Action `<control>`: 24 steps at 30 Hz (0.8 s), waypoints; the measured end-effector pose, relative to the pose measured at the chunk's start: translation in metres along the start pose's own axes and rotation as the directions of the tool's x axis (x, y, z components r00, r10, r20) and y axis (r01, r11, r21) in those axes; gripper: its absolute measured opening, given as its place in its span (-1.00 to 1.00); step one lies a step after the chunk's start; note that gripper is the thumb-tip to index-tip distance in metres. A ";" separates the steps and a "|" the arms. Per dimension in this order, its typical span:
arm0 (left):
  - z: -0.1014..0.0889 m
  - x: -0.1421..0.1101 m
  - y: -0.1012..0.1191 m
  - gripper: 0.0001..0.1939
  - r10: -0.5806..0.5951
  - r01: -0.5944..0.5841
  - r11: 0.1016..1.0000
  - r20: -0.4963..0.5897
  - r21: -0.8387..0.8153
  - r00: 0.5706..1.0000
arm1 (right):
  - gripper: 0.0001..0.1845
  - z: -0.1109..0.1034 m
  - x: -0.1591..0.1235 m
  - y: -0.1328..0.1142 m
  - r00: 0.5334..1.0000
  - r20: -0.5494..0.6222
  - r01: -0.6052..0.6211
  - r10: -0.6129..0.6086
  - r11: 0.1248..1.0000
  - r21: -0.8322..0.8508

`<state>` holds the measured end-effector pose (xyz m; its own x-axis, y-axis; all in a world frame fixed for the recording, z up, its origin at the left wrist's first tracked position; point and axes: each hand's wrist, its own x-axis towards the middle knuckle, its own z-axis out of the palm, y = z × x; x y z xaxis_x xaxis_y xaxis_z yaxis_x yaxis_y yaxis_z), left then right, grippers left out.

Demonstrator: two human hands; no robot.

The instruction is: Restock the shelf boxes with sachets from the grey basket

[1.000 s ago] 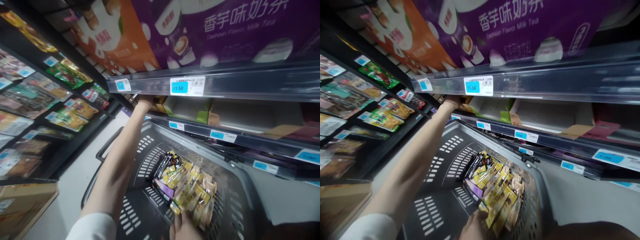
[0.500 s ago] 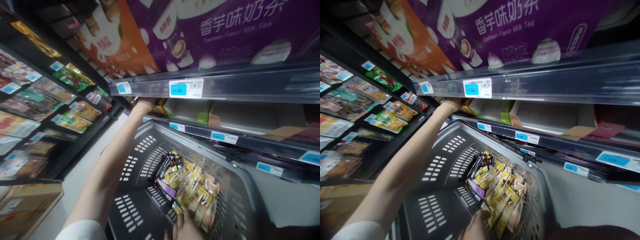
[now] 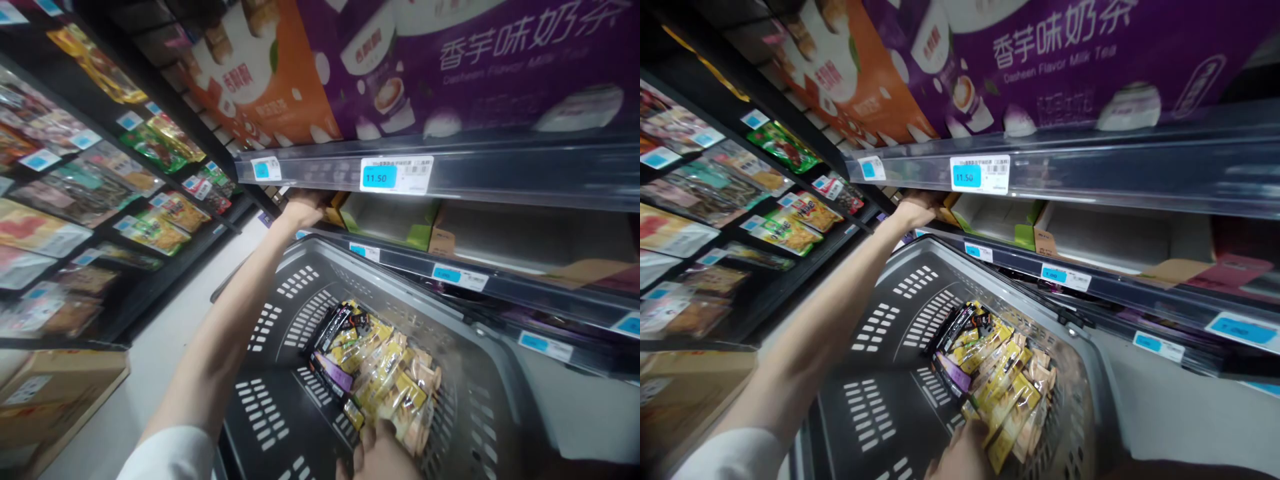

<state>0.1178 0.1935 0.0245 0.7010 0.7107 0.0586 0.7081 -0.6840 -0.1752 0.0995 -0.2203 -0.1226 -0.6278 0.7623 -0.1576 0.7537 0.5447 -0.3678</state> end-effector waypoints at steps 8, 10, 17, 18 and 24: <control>0.014 -0.006 0.003 -0.44 -0.031 0.030 0.999 -0.029 -0.009 0.999 | -0.61 0.000 -0.001 -0.004 1.000 -0.017 -0.011 0.012 0.999 0.030; 0.020 0.002 0.001 -0.40 -0.004 0.003 0.999 -0.017 -0.042 1.000 | -0.62 -0.002 -0.003 -0.003 1.000 0.016 -0.007 0.006 1.000 0.028; 0.031 0.013 -0.002 -0.42 0.010 -0.020 0.989 -0.070 -0.149 0.997 | -0.58 -0.028 -0.010 0.001 0.986 0.163 -0.028 0.025 0.999 0.018; 0.032 0.008 -0.003 -0.43 0.009 -0.024 0.987 -0.094 -0.161 0.996 | -0.56 -0.039 -0.010 0.001 0.984 0.178 -0.038 0.033 0.999 0.021; 0.028 -0.018 -0.012 -0.40 0.108 -0.125 0.969 -0.090 -0.212 0.990 | -0.45 -0.116 -0.005 0.005 0.859 0.501 -0.135 0.106 0.991 0.022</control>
<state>0.0947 0.1934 -0.0016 0.7784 0.6147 0.1274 0.6163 -0.7869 0.0311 0.1288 -0.1812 -0.0176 -0.5568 0.5374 -0.6334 0.8271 0.4291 -0.3630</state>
